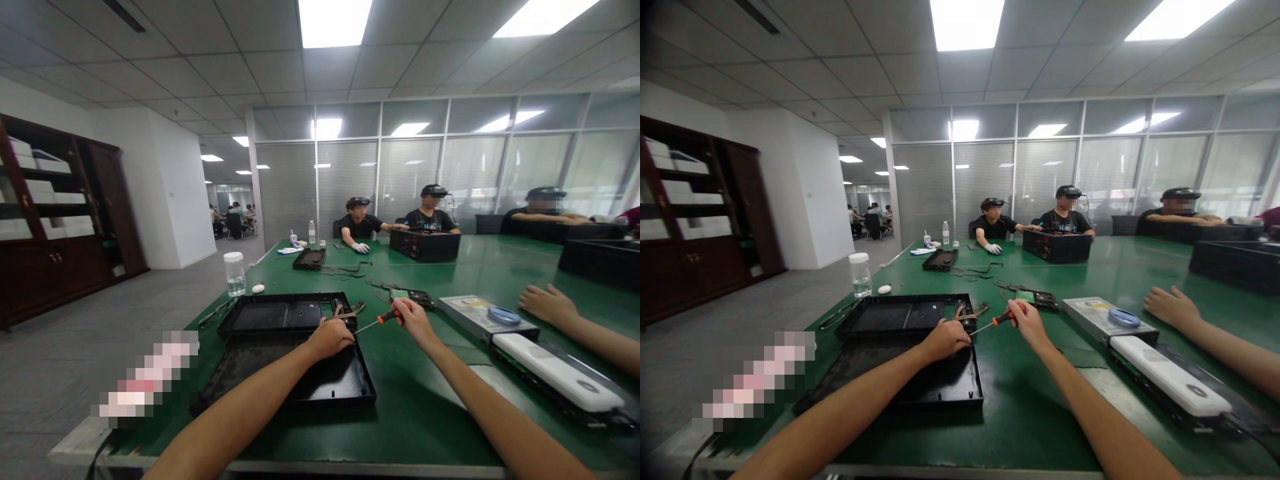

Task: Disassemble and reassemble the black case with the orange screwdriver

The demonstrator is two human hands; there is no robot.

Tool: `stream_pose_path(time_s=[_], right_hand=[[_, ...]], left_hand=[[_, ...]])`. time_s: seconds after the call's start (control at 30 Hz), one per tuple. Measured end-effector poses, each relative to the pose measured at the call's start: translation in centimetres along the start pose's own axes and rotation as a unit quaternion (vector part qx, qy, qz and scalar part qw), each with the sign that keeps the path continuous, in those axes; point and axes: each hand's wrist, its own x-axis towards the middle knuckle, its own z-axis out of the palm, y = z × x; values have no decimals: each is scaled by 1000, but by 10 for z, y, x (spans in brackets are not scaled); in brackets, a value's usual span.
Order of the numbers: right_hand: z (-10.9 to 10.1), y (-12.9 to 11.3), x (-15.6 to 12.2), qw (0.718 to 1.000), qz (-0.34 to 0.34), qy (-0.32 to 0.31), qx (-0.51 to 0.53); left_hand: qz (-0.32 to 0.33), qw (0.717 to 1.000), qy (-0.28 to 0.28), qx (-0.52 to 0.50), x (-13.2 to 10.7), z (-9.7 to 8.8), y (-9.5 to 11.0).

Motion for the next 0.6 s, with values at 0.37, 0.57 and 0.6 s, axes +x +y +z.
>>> stream_pose_path(time_s=[0.37,0.57,0.6], right_hand=[[2,-1,0,998,46,-1,39],[3,-2,-2,1000,27,-13,1],[4,-2,-2,1000,16,-18,-15]], left_hand=[[-10,1000,11,-12,-2,-1,0],[13,1000,3,-23,-3,0,-2],[28,999,1,-32,-3,1,-3]])
